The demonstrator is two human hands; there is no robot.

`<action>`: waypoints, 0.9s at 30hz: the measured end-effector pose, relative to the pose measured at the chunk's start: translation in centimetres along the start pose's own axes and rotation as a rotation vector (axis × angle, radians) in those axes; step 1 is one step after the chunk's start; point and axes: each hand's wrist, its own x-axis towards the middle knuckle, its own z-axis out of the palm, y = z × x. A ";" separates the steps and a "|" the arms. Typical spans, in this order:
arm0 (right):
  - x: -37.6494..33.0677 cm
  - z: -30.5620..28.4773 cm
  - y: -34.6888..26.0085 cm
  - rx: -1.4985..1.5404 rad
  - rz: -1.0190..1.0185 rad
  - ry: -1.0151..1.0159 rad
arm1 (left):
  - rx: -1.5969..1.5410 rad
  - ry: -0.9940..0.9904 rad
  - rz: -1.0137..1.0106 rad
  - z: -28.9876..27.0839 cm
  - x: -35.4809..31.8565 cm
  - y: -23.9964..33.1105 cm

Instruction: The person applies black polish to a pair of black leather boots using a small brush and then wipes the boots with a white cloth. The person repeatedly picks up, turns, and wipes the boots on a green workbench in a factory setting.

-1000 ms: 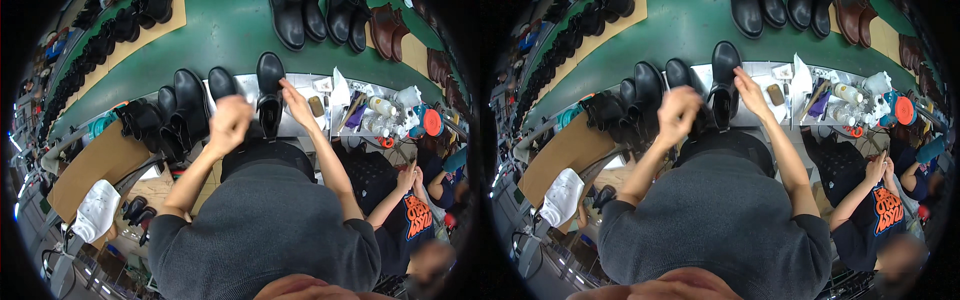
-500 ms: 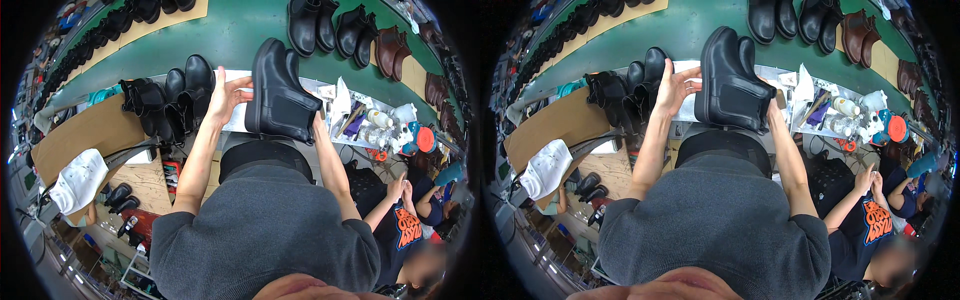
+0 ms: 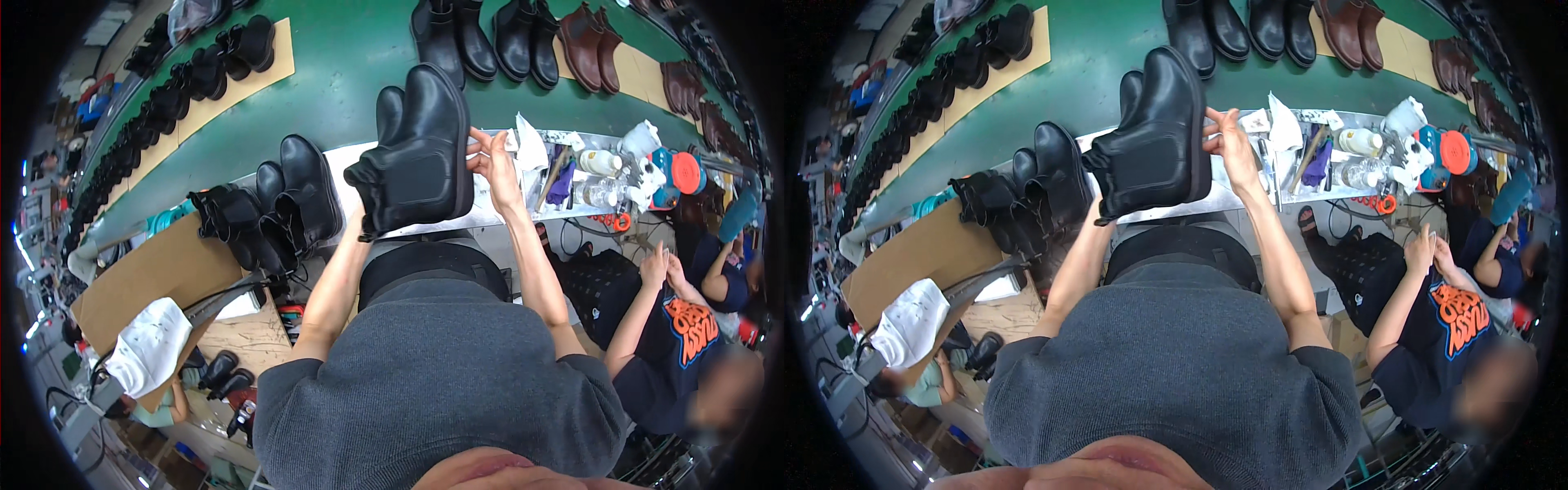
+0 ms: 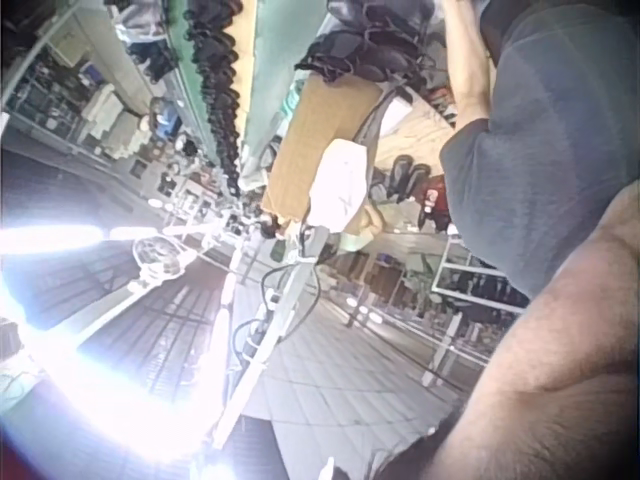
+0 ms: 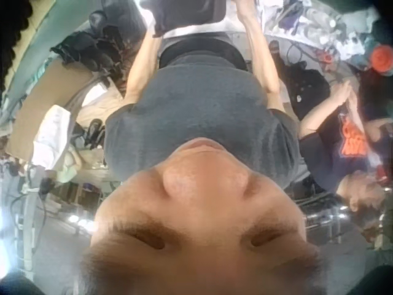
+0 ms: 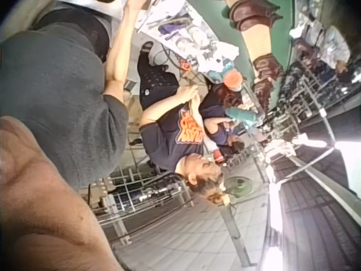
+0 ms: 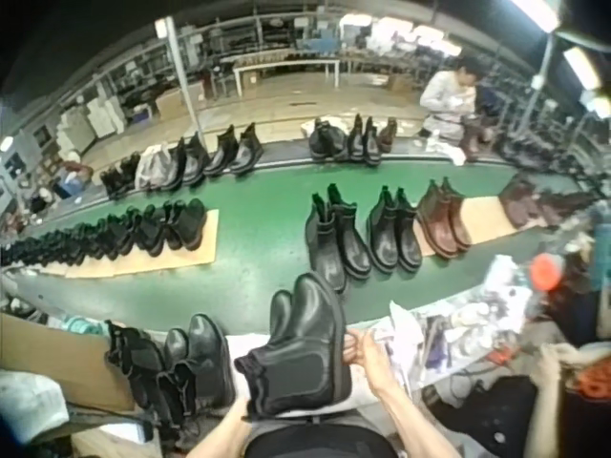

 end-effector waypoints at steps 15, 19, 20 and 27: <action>2.5 0.9 1.5 0.096 -0.178 0.106 | 0.187 0.052 0.337 8.3 -2.7 4.4; 3.2 -1.1 3.1 0.774 0.250 -0.112 | 0.223 -0.037 0.336 8.1 -5.6 5.3; 2.8 -0.8 2.6 0.753 0.259 -0.101 | 0.232 -0.047 0.346 8.3 -6.0 5.3; 1.7 0.1 1.0 0.131 0.044 0.143 | 0.243 -0.093 0.371 9.0 -5.5 3.1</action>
